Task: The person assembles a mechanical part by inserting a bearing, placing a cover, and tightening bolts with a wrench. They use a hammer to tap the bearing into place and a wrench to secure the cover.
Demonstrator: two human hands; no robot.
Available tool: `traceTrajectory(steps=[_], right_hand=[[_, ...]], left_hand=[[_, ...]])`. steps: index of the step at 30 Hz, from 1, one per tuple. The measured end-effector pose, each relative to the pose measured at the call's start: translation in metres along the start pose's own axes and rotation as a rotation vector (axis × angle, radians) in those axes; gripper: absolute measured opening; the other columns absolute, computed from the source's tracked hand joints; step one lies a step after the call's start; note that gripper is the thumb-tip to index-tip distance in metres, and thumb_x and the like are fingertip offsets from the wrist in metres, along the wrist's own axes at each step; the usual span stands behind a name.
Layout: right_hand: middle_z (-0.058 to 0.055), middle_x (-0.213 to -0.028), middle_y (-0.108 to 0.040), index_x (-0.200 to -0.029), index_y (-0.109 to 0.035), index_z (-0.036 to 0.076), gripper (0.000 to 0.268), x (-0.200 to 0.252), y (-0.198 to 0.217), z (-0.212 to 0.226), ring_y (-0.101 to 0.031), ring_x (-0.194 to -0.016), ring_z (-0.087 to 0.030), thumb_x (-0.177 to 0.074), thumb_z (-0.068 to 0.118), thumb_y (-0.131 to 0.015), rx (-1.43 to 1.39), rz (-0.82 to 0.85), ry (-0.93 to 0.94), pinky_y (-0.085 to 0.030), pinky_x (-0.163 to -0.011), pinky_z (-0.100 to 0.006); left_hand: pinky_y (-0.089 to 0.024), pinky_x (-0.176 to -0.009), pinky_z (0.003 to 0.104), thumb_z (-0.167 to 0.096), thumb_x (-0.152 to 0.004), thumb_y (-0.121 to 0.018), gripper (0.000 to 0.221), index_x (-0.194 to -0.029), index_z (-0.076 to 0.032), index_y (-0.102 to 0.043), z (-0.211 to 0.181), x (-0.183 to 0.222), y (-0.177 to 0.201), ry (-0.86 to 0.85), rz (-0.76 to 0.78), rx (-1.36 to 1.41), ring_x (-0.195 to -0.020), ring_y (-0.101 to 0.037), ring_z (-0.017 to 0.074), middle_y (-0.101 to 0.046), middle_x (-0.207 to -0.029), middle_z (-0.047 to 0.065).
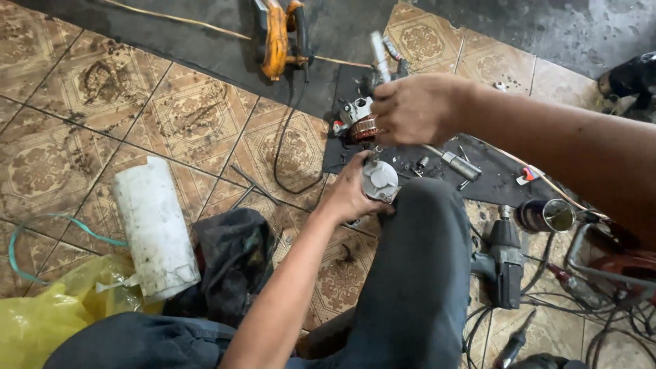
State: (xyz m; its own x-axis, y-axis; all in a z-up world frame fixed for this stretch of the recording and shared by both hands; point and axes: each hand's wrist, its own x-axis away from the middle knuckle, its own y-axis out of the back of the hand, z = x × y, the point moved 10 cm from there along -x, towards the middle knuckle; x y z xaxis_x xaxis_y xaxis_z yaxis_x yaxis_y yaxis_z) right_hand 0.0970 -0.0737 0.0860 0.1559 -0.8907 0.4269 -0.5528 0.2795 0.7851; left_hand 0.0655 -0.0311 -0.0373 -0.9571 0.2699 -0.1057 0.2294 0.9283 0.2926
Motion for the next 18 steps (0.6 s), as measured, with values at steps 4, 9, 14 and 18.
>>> traceTrajectory(steps=[4,9,14,18], right_hand=[[0.006,-0.061,-0.065,-0.084,-0.054,0.026,0.034,-0.004,-0.011,0.007,-0.070,-0.076,-0.017,-0.099,0.052,-0.039,-0.111,0.131,-0.092,-0.046,-0.093,-0.040],[0.000,-0.042,-0.053,-0.055,-0.050,0.022,0.048,-0.010,-0.002,-0.015,-0.068,-0.051,-0.022,-0.092,0.051,-0.042,-0.271,-0.070,-0.350,-0.054,-0.066,-0.036],[-0.001,-0.037,-0.046,-0.056,-0.044,0.024,0.038,-0.013,0.038,-0.015,-0.060,-0.042,-0.019,-0.091,0.039,-0.047,-0.199,-0.290,-0.454,-0.047,-0.062,-0.031],[0.000,-0.036,-0.045,-0.059,-0.045,0.022,0.040,-0.005,0.036,-0.015,-0.059,-0.040,-0.019,-0.094,0.039,-0.052,-0.244,-0.434,-0.528,-0.045,-0.062,-0.032]], left_hand=[[-0.046,-0.113,0.054,-0.037,-0.052,-0.100,0.120,-0.147,-0.002,-0.036,-0.010,-0.002,-0.007,-0.028,-0.005,-0.034,-0.133,-0.052,0.0477,-0.055,-0.136,0.029],[-0.047,-0.111,0.055,-0.050,-0.050,-0.097,0.121,-0.146,-0.008,-0.037,0.013,-0.005,-0.017,0.003,-0.007,-0.031,-0.134,-0.053,0.0416,-0.056,-0.138,0.022],[-0.050,-0.108,0.052,-0.052,-0.048,-0.097,0.120,-0.143,-0.006,-0.040,0.014,0.004,-0.013,0.002,-0.053,-0.062,-0.128,-0.058,0.0405,-0.059,-0.130,0.020],[-0.053,-0.104,0.050,-0.055,-0.042,-0.098,0.122,-0.139,-0.006,-0.043,0.005,0.007,-0.009,-0.059,-0.088,-0.103,-0.122,-0.061,0.0406,-0.060,-0.123,0.018]])
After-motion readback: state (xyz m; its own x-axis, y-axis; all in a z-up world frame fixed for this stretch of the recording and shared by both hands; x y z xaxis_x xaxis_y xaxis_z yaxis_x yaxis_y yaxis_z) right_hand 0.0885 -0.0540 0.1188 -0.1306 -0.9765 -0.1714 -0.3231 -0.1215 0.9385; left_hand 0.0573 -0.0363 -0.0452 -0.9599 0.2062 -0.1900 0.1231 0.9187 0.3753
